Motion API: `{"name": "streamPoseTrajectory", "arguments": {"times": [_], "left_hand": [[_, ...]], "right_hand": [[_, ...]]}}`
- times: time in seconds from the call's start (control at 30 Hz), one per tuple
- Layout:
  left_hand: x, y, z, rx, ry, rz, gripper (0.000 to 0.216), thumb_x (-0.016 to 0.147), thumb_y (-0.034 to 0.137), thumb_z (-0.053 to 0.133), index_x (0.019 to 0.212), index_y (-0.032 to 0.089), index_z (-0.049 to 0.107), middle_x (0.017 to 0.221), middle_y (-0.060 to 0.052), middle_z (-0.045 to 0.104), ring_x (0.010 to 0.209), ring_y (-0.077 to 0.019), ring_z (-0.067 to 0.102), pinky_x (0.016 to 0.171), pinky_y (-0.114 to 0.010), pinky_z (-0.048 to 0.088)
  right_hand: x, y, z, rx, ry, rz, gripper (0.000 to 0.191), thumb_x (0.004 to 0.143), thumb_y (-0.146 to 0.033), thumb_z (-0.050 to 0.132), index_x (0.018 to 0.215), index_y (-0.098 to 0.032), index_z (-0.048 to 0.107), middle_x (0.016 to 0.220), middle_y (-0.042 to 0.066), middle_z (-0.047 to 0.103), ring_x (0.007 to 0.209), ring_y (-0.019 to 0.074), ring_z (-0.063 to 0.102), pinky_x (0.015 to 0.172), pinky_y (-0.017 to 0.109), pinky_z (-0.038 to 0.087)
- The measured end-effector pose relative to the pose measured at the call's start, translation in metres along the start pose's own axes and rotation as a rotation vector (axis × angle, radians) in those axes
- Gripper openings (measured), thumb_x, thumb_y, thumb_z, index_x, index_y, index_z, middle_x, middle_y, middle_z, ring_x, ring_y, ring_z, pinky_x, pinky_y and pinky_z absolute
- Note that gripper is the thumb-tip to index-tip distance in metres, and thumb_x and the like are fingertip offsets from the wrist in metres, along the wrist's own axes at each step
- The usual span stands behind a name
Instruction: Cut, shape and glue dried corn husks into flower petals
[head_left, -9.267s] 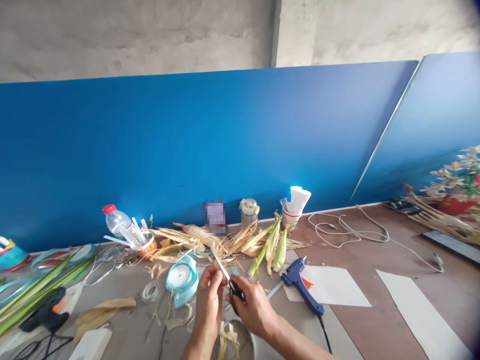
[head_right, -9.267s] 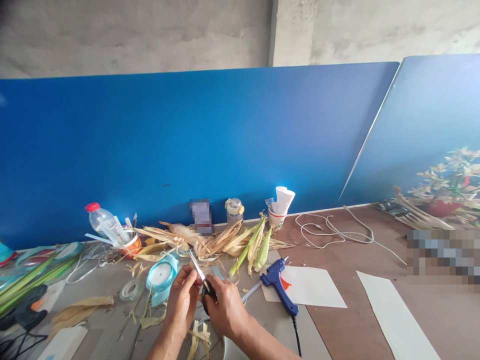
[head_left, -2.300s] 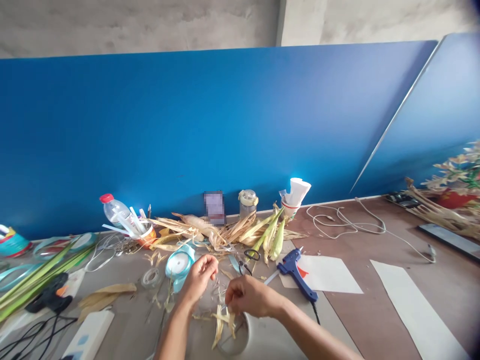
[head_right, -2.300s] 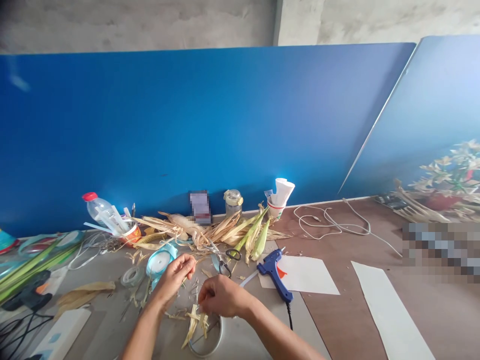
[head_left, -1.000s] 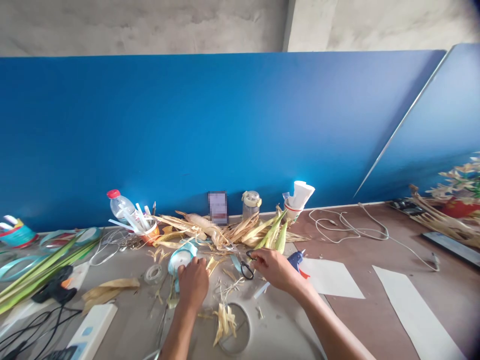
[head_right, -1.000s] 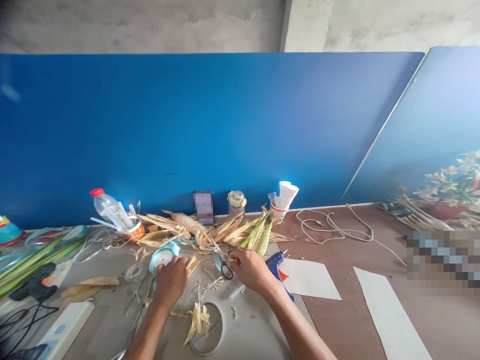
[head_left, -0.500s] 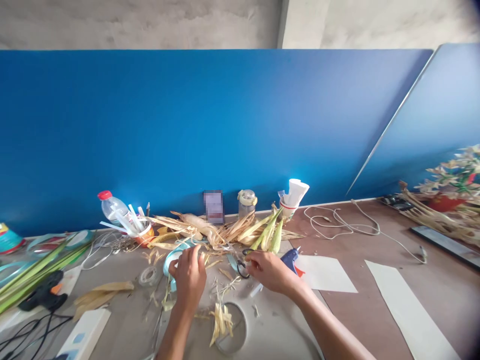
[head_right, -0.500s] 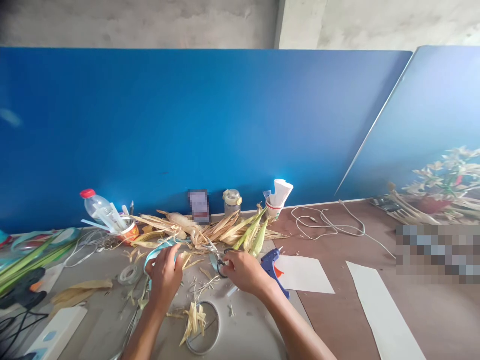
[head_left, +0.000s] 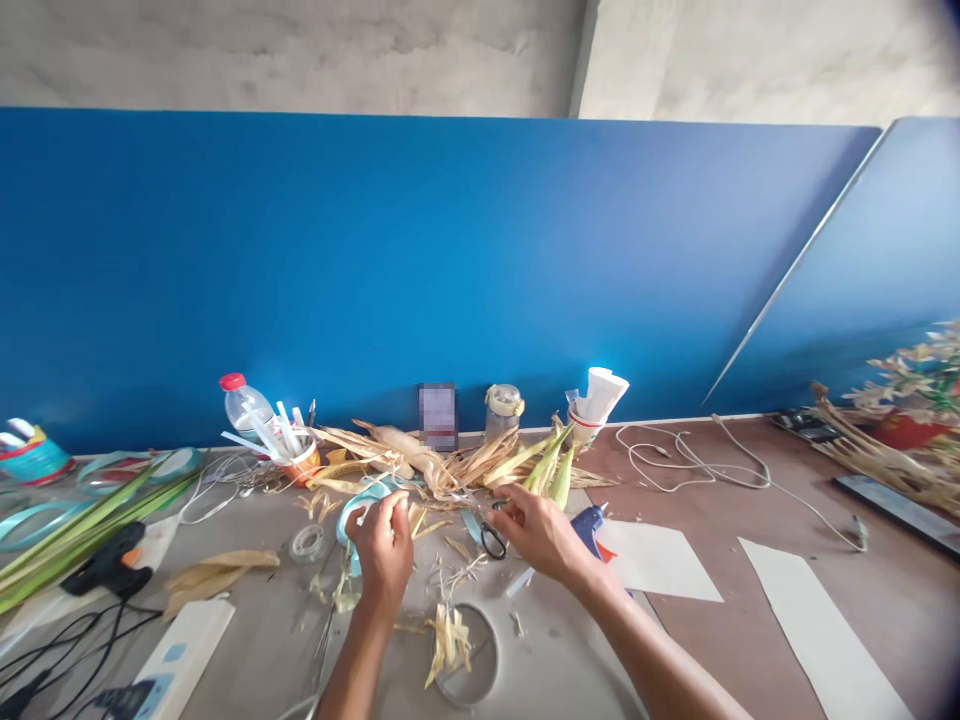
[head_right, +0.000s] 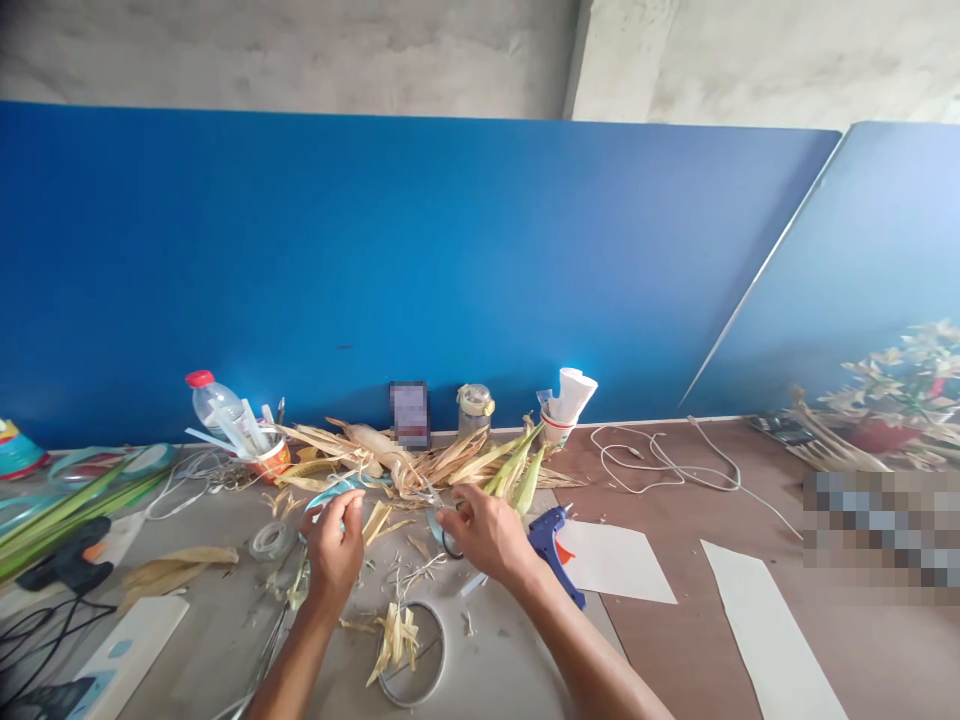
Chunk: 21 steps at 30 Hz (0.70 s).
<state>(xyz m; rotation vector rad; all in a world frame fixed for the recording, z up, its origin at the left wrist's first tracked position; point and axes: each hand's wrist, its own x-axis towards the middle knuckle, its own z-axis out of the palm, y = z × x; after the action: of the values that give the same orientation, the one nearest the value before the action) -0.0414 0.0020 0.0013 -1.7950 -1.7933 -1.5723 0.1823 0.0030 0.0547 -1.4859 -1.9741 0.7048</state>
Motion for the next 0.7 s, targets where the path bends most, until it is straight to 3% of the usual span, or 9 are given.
{"name": "streamPoseTrajectory", "arguments": {"times": [0.1, 0.23, 0.5, 0.7], "left_hand": [[0.007, -0.007, -0.008, -0.140, 0.201, -0.220, 0.025, 0.084, 0.031, 0.041, 0.091, 0.017, 0.061, 0.064, -0.003, 0.061, 0.063, -0.0180, 0.057, 0.072, -0.035, 0.041], [0.018, -0.015, -0.018, -0.288, 0.435, -0.451, 0.030, 0.085, 0.034, 0.039, 0.099, 0.016, 0.057, 0.067, -0.001, 0.054, 0.063, -0.0162, 0.053, 0.064, -0.031, 0.044], [0.023, -0.013, -0.021, -0.274, 0.564, -0.406, 0.034, 0.089, 0.033, 0.030, 0.099, 0.016, 0.056, 0.070, -0.002, 0.054, 0.072, -0.0179, 0.055, 0.075, -0.035, 0.043], [0.022, -0.021, -0.019, -0.252, 0.585, -0.401, 0.041, 0.090, 0.035, 0.023, 0.096, 0.014, 0.058, 0.069, -0.002, 0.055, 0.072, -0.0187, 0.055, 0.076, -0.037, 0.042]], "right_hand": [[-0.001, -0.011, 0.018, 0.019, -0.047, -0.158, 0.020, 0.079, -0.028, 0.050, 0.094, -0.019, 0.060, 0.083, 0.003, 0.062, 0.065, 0.0131, 0.053, 0.061, 0.022, 0.039], [0.002, -0.018, 0.038, -0.035, -0.139, -0.303, 0.015, 0.078, -0.015, 0.046, 0.080, -0.018, 0.061, 0.078, 0.004, 0.061, 0.071, 0.0145, 0.054, 0.065, 0.022, 0.038], [0.023, -0.020, 0.064, -0.136, -0.192, -0.301, 0.017, 0.077, -0.012, 0.045, 0.083, -0.017, 0.060, 0.085, 0.005, 0.064, 0.079, 0.0164, 0.057, 0.068, 0.022, 0.037], [0.031, -0.019, 0.059, -0.141, -0.188, -0.316, 0.019, 0.076, -0.010, 0.043, 0.075, -0.017, 0.061, 0.080, 0.004, 0.063, 0.075, 0.0144, 0.055, 0.066, 0.021, 0.036]]}}
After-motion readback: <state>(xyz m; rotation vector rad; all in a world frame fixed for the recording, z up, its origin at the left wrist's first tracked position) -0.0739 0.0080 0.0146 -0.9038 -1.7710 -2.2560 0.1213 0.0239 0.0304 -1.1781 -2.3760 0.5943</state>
